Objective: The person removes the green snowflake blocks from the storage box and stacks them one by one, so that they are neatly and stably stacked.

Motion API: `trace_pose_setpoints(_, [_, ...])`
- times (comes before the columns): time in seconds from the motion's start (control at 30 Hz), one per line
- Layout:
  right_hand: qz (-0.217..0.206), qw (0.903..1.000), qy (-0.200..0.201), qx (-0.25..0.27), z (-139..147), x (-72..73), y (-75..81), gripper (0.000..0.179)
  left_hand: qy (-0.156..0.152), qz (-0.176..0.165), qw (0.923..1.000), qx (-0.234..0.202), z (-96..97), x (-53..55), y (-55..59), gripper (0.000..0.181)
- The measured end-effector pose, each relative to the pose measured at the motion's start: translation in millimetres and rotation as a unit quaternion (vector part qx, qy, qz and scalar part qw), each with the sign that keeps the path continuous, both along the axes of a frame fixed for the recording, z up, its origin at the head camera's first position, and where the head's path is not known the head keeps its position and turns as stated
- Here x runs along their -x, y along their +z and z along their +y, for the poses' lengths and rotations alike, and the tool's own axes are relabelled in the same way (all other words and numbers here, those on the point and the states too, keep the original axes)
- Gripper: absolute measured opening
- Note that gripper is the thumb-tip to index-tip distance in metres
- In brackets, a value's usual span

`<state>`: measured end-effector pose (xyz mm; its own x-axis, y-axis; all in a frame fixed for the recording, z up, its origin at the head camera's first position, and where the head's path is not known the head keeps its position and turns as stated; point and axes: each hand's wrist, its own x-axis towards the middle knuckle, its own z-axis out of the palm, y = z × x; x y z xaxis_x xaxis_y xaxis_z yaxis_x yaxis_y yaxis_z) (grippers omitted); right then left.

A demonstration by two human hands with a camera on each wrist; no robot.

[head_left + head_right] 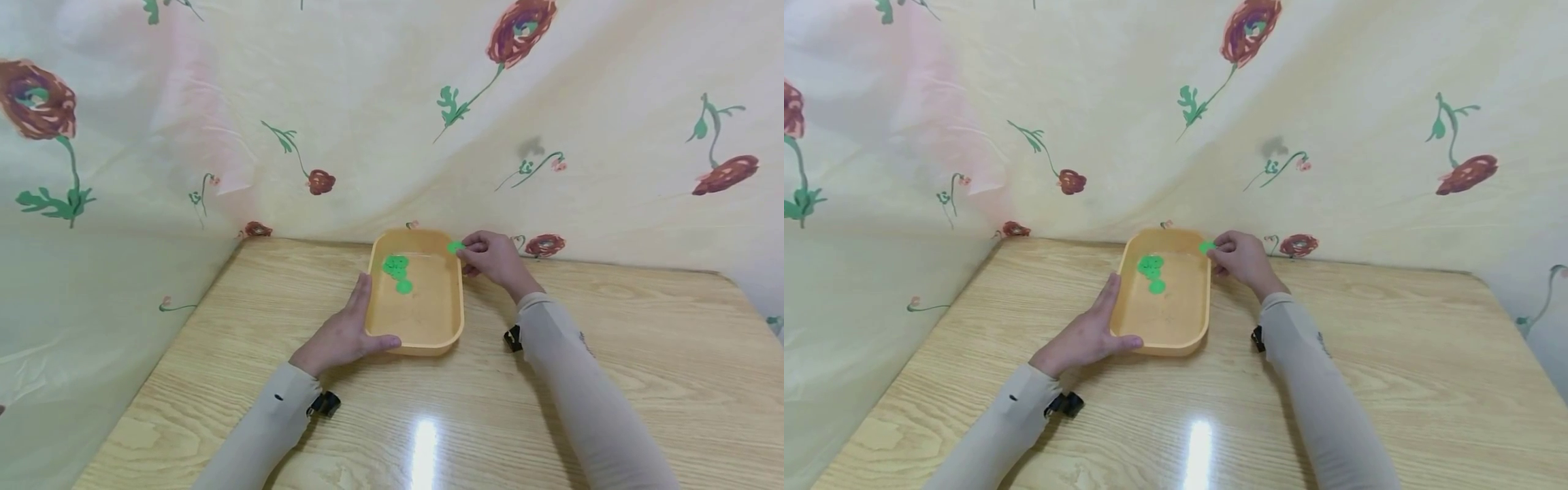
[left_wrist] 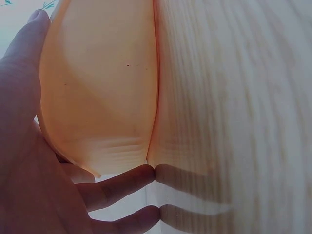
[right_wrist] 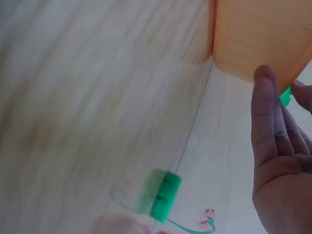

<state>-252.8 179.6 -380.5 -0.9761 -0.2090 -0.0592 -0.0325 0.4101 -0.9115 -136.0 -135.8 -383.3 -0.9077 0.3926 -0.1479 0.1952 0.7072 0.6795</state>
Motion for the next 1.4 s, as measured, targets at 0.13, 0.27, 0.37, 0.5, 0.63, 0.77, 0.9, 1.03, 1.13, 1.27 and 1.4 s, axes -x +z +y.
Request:
trace_pose_setpoints(0.13, [-0.002,0.9996,0.015,-0.023,0,1.1,2.5,0.035,0.000,0.002,1.0000,0.003,0.5,1.3,-1.0,0.129])
trace_pose_setpoints(0.27, [-0.007,0.9990,0.027,-0.035,1,2.2,5.1,0.035,0.002,0.001,1.0000,0.005,1.4,2.4,-1.7,0.129])
trace_pose_setpoints(0.37, [-0.007,0.9986,0.030,-0.043,3,2.5,6.4,0.034,0.002,0.001,1.0000,0.003,2.0,2.9,-1.9,0.129])
trace_pose_setpoints(0.5, [-0.003,0.9977,0.034,-0.058,5,3.4,7.2,0.034,0.001,0.004,1.0000,0.002,2.3,3.7,-1.8,0.130])
trace_pose_setpoints(0.63, [0.018,0.9970,0.030,-0.069,9,5.5,6.7,0.034,0.002,0.005,1.0000,0.002,2.1,5.0,-1.6,0.130])
trace_pose_setpoints(0.77, [0.040,0.9973,0.015,-0.061,19,6.0,4.6,0.036,0.004,0.003,1.0000,-0.001,2.5,6.3,-2.5,0.131])
trace_pose_setpoints(0.9, [0.044,0.9969,-0.002,-0.066,33,4.7,2.1,0.039,0.008,-0.001,1.0000,-0.001,3.2,7.1,-3.2,0.132])
trace_pose_setpoints(1.03, [0.031,0.9973,-0.019,-0.063,50,2.2,0.7,0.043,0.012,-0.001,0.9999,-0.003,3.9,7.4,-3.0,0.133])
trace_pose_setpoints(1.13, [0.022,0.9975,-0.028,-0.061,65,-1.8,-1.1,0.044,0.013,-0.002,0.9999,-0.005,4.4,7.9,-3.4,0.133])
trace_pose_setpoints(1.27, [0.015,0.9945,-0.033,-0.098,84,-9.4,-8.0,0.041,0.006,-0.002,1.0000,-0.006,4.2,8.4,-3.4,0.133])
trace_pose_setpoints(1.4, [0.005,0.9896,-0.027,-0.142,95,-14.4,-18.3,0.038,0.002,-0.004,1.0000,-0.005,2.9,8.3,-2.6,0.133])
